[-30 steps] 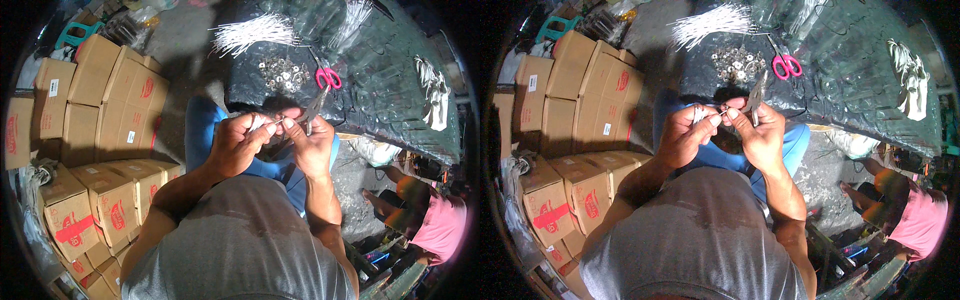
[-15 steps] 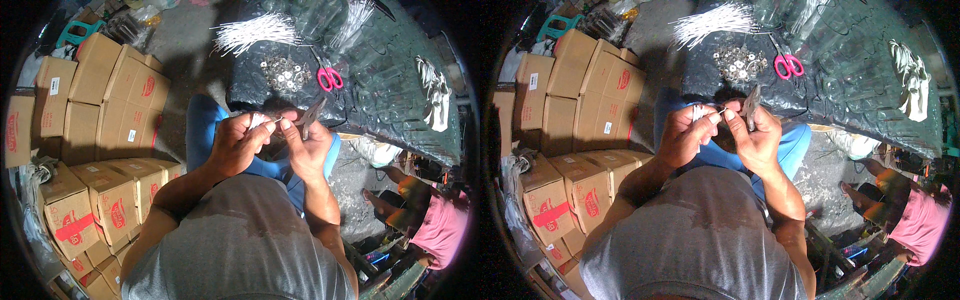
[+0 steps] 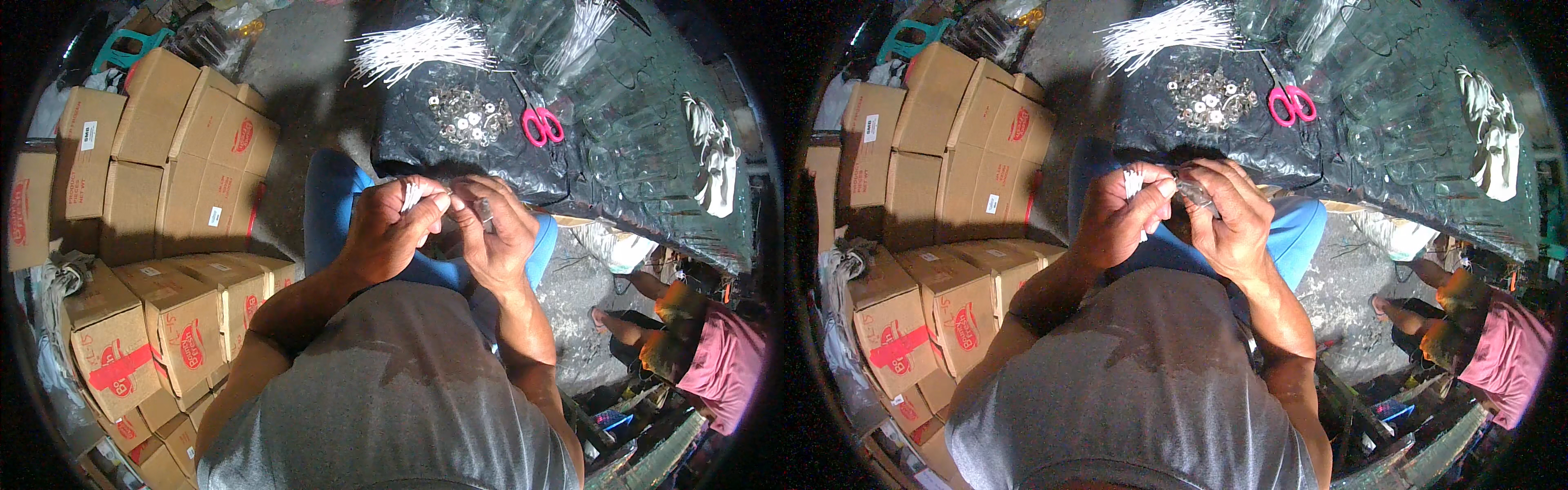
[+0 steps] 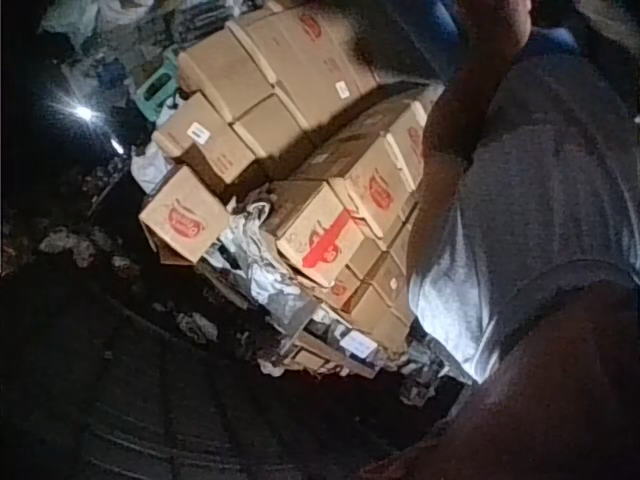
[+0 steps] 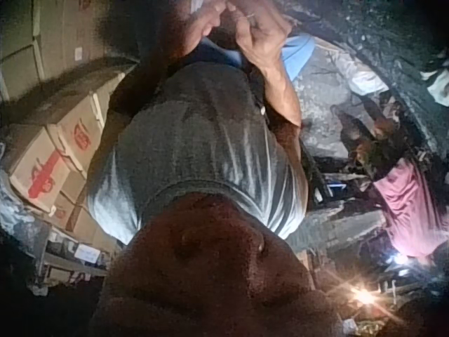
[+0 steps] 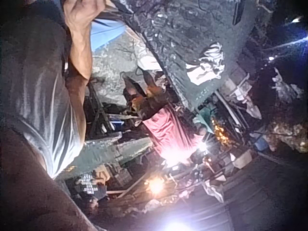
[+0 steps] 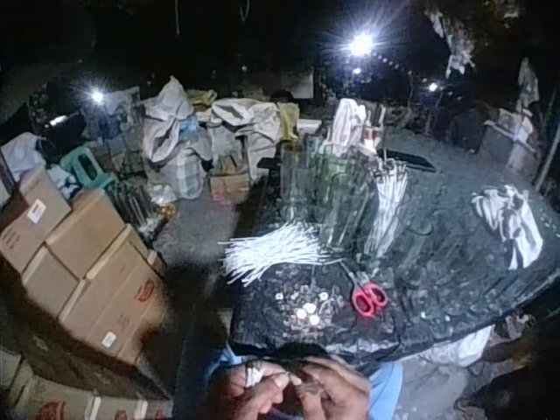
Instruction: The person sits at a low work surface and repeatedly picks up thin white rods, threads small metal rings onto them, and uses pliers to crimp or secure the rings. The person handles the rods one at a time and places the finished pieces on the table.
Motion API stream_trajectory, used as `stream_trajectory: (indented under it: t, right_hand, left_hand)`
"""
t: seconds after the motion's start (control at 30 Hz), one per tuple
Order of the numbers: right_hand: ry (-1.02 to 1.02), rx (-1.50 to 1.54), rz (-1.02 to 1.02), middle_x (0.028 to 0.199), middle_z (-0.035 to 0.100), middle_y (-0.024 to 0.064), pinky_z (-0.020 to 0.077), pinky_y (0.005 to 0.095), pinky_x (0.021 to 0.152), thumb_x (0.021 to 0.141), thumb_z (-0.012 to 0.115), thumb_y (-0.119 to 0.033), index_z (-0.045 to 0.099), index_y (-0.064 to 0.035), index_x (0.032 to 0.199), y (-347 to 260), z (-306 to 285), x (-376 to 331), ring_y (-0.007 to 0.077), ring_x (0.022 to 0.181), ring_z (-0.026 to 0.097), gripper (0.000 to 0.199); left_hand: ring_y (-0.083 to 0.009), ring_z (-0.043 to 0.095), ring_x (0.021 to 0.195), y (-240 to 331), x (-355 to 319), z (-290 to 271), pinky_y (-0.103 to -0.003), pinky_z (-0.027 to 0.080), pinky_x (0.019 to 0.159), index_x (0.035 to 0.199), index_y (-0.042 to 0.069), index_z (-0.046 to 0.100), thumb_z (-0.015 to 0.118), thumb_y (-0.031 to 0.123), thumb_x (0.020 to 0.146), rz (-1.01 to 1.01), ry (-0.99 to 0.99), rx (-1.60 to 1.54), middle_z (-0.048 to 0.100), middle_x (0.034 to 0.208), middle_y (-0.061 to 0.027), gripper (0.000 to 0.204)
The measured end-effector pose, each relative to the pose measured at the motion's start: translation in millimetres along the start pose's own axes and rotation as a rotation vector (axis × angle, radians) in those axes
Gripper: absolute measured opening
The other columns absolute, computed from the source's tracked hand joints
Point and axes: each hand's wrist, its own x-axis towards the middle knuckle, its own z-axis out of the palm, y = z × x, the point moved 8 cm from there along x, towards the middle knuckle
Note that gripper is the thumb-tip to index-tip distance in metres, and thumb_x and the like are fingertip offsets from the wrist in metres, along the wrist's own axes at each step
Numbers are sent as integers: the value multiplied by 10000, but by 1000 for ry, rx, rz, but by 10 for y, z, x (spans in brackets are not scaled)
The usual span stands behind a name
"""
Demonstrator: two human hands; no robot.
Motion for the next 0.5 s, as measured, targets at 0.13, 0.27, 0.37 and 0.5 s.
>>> stream_trajectory:
  t: [0.13,0.27,0.37,0.5]
  right_hand:
    - [-44,37,44,974,704,189,545,358,779,878,710,-35,677,47,984,-9,17,29,292,859,699,138]
    - [-131,58,267,938,704,185,539,350,742,903,713,-79,621,32,1087,35,-6,15,275,825,700,235]
    - [-132,-56,470,789,673,141,511,354,651,912,738,-152,518,-6,1132,160,-126,-83,230,710,673,344]
    - [-328,-331,486,681,580,162,452,413,551,887,766,-261,520,5,806,100,-256,-94,319,600,594,372]
  left_hand:
    - [-53,526,615,20,-4,-14,-232,431,548,998,9,669,599,165,991,-11,8,19,634,737,-20,171]
    - [-55,555,620,-15,10,-40,-239,455,565,1023,-2,687,608,184,983,11,20,-30,667,723,-36,207]
    - [-57,535,607,-1,24,-57,-237,441,554,1035,-16,674,598,170,989,31,29,-90,661,733,-44,207]
    - [-75,505,607,46,11,-48,-239,417,570,1040,-33,623,583,174,1005,8,32,-137,631,767,-72,213]
